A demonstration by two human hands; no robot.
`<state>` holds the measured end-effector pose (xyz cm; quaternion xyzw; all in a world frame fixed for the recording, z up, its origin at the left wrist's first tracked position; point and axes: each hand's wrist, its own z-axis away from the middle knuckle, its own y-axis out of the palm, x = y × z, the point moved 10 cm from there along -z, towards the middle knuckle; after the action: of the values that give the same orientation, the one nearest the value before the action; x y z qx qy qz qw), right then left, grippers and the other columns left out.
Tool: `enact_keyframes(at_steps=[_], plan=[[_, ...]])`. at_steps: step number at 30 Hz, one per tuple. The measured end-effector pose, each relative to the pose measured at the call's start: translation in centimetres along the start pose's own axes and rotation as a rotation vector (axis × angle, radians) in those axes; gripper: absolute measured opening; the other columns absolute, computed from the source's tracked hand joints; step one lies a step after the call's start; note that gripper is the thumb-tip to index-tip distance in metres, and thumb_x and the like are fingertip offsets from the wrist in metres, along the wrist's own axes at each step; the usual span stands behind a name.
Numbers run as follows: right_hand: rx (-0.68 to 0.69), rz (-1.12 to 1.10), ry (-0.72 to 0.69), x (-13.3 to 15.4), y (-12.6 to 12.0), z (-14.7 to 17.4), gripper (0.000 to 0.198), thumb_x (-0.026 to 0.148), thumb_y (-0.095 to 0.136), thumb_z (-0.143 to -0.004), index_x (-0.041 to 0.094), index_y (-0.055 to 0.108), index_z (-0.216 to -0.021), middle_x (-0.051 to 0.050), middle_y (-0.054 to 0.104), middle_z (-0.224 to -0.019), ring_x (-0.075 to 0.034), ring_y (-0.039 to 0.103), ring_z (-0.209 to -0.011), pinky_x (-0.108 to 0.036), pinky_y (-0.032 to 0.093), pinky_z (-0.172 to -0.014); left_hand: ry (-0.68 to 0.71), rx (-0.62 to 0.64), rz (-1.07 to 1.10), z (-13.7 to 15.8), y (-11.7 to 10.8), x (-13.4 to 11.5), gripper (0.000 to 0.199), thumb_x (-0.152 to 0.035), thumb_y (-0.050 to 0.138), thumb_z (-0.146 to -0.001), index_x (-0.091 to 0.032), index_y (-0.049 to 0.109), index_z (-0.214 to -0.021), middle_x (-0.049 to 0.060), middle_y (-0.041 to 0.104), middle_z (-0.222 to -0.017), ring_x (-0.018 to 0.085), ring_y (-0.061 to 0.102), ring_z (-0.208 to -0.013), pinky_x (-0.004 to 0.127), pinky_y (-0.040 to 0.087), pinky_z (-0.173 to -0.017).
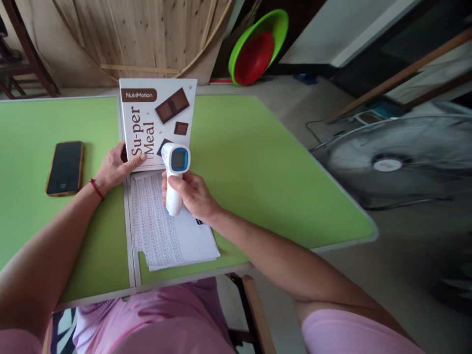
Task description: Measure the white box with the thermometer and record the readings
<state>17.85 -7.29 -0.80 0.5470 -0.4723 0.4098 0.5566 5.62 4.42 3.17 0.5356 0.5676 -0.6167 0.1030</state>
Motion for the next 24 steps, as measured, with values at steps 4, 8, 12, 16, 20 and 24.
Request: enact_keyframes(at_steps=[4,8,12,16,20,24], plan=[[0.015,-0.022,0.018,0.0,0.1,-0.1,0.036,0.053,0.068,-0.078,0.02,0.054,-0.082,0.002,0.058,-0.069,-0.012,0.056,-0.059,-0.028,0.049,-0.054,-0.017,-0.006,0.002,0.1,-0.1,0.1,0.057,-0.068,0.059,-0.078,-0.019,0.061,-0.106,0.01,0.07,-0.108,0.029,0.065,-0.098,0.04,0.051,-0.082],[0.043,-0.02,0.046,0.1,0.2,-0.1,0.036,0.051,0.071,-0.075,0.02,0.054,-0.084,0.001,0.06,-0.071,-0.013,0.058,-0.062,-0.03,0.051,-0.058,-0.009,-0.002,0.021,0.1,0.0,-0.1,0.055,-0.067,0.061,-0.078,-0.019,0.061,-0.106,0.01,0.07,-0.109,0.03,0.065,-0.1,0.041,0.052,-0.084],[0.01,0.049,0.02,1.1,-0.3,0.0,0.036,0.048,0.073,-0.071,0.021,0.054,-0.083,0.002,0.058,-0.068,-0.013,0.055,-0.058,-0.032,0.048,-0.057,-0.019,-0.004,0.011,0.0,-0.2,0.1,0.055,-0.068,0.061,-0.077,-0.02,0.06,-0.105,0.01,0.069,-0.111,0.03,0.064,-0.102,0.043,0.051,-0.087],[-0.145,0.194,-0.091,3.6,-2.2,0.5,0.032,0.046,0.074,-0.067,0.022,0.055,-0.077,0.003,0.053,-0.065,-0.012,0.049,-0.058,-0.031,0.044,-0.055,-0.031,-0.009,-0.006,-0.1,-0.3,0.3,0.059,-0.071,0.061,-0.075,-0.02,0.06,-0.105,0.011,0.069,-0.109,0.032,0.064,-0.1,0.045,0.051,-0.085],[-0.283,0.277,-0.2,6.3,-4.0,1.1,0.031,0.044,0.074,-0.064,0.023,0.053,-0.073,0.003,0.054,-0.064,-0.012,0.047,-0.056,-0.031,0.042,-0.053,-0.08,-0.031,0.047,-0.1,-0.6,0.7,0.063,-0.071,0.065,-0.07,-0.019,0.061,-0.105,0.012,0.07,-0.106,0.032,0.064,-0.097,0.045,0.052,-0.081],[-0.36,0.325,-0.266,8.0,-5.2,1.4,0.026,0.04,0.071,-0.062,0.023,0.053,-0.069,0.003,0.055,-0.061,-0.013,0.049,-0.053,-0.032,0.043,-0.052,-0.108,-0.041,0.155,-0.1,-0.7,1.0,0.064,-0.067,0.071,-0.067,-0.018,0.062,-0.108,0.012,0.07,-0.106,0.031,0.064,-0.095,0.046,0.052,-0.081]])
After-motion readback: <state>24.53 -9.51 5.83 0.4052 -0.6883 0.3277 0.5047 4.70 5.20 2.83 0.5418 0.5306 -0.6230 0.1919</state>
